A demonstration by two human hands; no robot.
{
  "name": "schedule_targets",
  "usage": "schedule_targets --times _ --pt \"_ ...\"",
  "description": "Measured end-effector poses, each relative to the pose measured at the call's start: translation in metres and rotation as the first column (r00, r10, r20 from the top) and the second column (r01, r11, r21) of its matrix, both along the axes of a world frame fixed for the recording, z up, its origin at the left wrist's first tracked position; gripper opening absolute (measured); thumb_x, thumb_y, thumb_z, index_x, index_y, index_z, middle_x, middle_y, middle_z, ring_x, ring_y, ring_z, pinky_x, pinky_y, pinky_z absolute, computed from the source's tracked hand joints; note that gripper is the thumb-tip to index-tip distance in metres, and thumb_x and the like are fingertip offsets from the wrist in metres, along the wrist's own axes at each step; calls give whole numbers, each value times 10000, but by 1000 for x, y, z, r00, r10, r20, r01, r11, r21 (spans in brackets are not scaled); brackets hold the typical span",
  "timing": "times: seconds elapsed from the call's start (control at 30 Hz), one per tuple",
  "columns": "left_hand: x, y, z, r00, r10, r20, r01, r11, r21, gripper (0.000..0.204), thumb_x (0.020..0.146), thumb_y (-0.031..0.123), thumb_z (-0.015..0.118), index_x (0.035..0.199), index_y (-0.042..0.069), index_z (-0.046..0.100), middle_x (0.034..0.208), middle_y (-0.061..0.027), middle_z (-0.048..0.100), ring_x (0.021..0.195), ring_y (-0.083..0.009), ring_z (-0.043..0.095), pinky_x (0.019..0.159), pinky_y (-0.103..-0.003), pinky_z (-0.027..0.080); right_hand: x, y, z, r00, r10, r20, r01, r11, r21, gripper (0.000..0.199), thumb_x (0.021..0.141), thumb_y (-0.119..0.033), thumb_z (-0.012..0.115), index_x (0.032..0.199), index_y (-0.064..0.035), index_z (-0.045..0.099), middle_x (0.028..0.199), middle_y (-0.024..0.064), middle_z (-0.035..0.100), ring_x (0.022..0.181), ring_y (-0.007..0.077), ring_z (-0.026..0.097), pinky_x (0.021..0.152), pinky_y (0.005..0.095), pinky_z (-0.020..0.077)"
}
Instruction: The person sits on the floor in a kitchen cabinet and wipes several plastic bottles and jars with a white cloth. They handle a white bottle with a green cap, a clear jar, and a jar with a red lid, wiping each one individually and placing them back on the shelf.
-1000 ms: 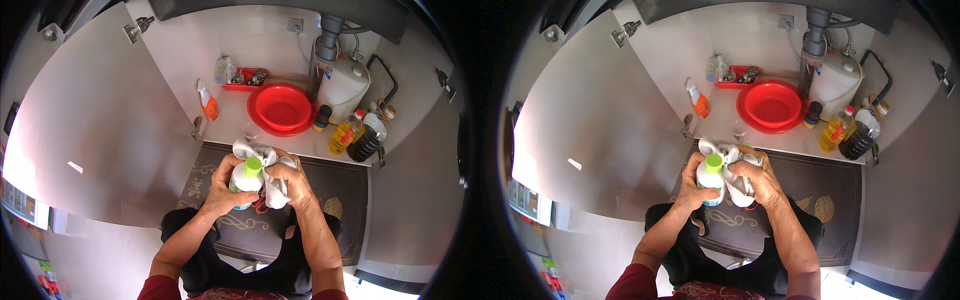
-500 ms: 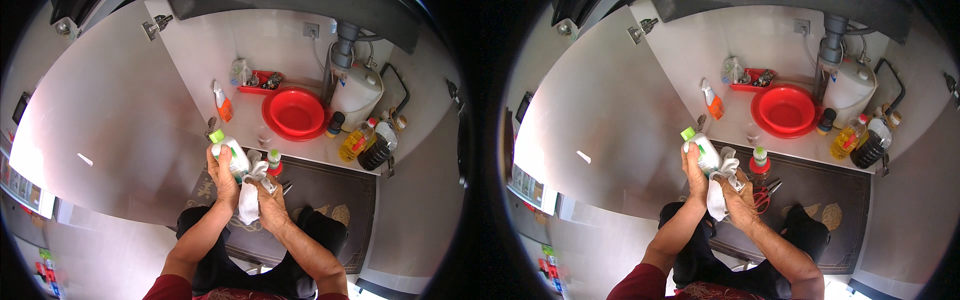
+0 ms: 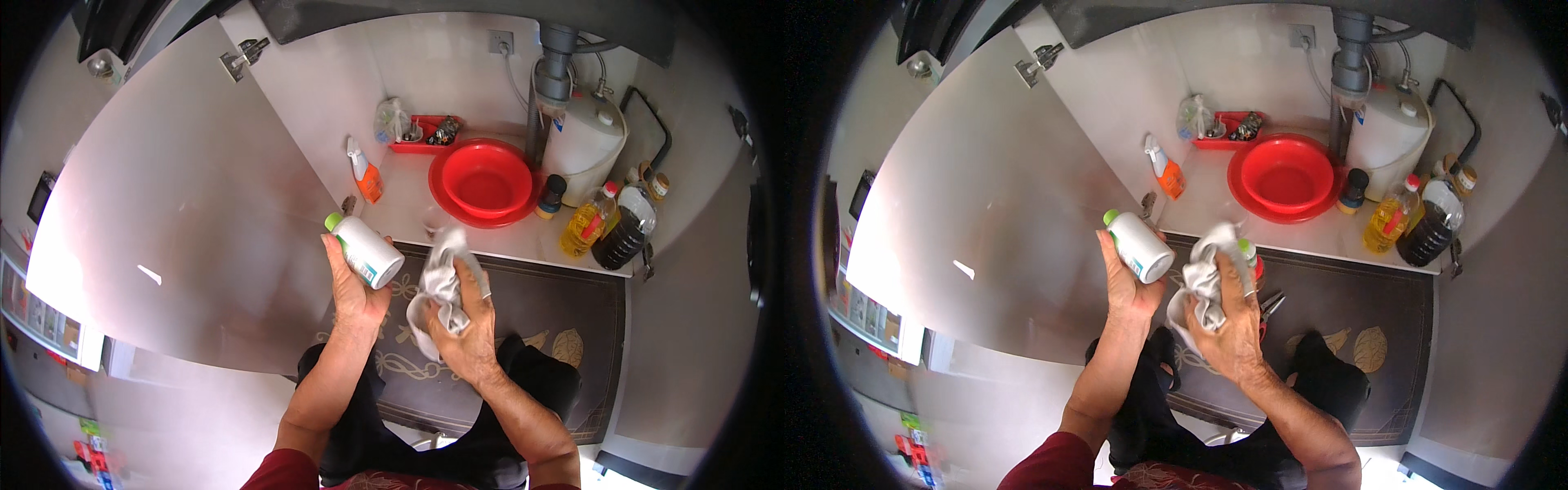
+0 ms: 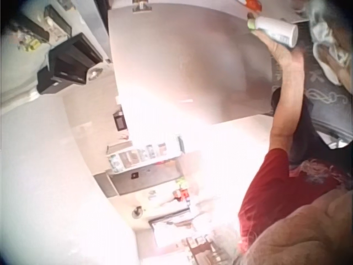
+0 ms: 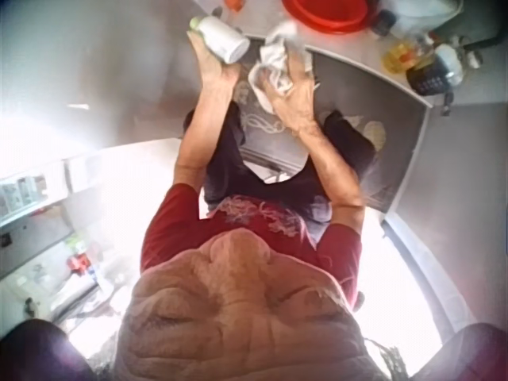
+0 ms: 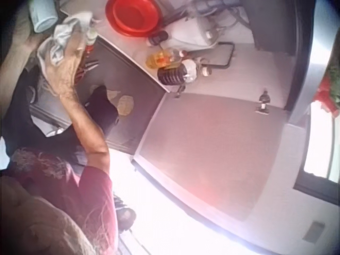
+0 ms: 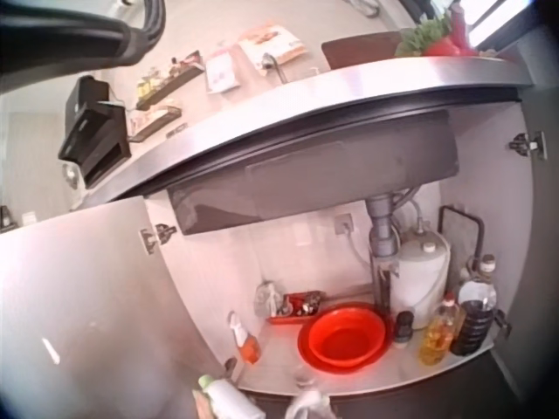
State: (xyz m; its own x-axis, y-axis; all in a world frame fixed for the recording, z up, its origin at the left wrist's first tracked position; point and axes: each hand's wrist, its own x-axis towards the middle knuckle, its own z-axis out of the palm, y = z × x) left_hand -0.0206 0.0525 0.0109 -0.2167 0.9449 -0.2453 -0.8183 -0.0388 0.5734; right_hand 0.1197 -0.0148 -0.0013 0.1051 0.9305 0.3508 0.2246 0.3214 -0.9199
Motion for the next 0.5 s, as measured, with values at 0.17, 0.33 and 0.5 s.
schedule_targets --times 0.17,0.33,0.5 --pt "7 -11 -4 984 -177 -36 180 978 108 546 820 600 549 1059 110 520 923 -66 594 852 -215 594 776 -374 513 -24 2 -8 962 -40 269 -21 975 222 709 704 -51 677 1308 114 345 1177 311 443 1153 448 439 957 442 409" --pt "8 -11 -12 976 -133 -172 144 988 52 534 818 496 637 1122 98 452 934 -94 588 845 -202 601 757 -358 529 -25 -1 -2 959 24 282 -77 980 181 730 670 -80 706 1300 82 374 1184 286 429 1080 432 476 893 445 441" --pt "6 -18 6 932 -194 -307 209 978 19 629 787 702 487 932 92 544 786 -54 607 712 -152 600 649 -267 515 -14 -7 2 914 346 210 -385 905 184 654 670 -69 701 1264 20 441 1167 241 466 1058 405 505 867 426 457"
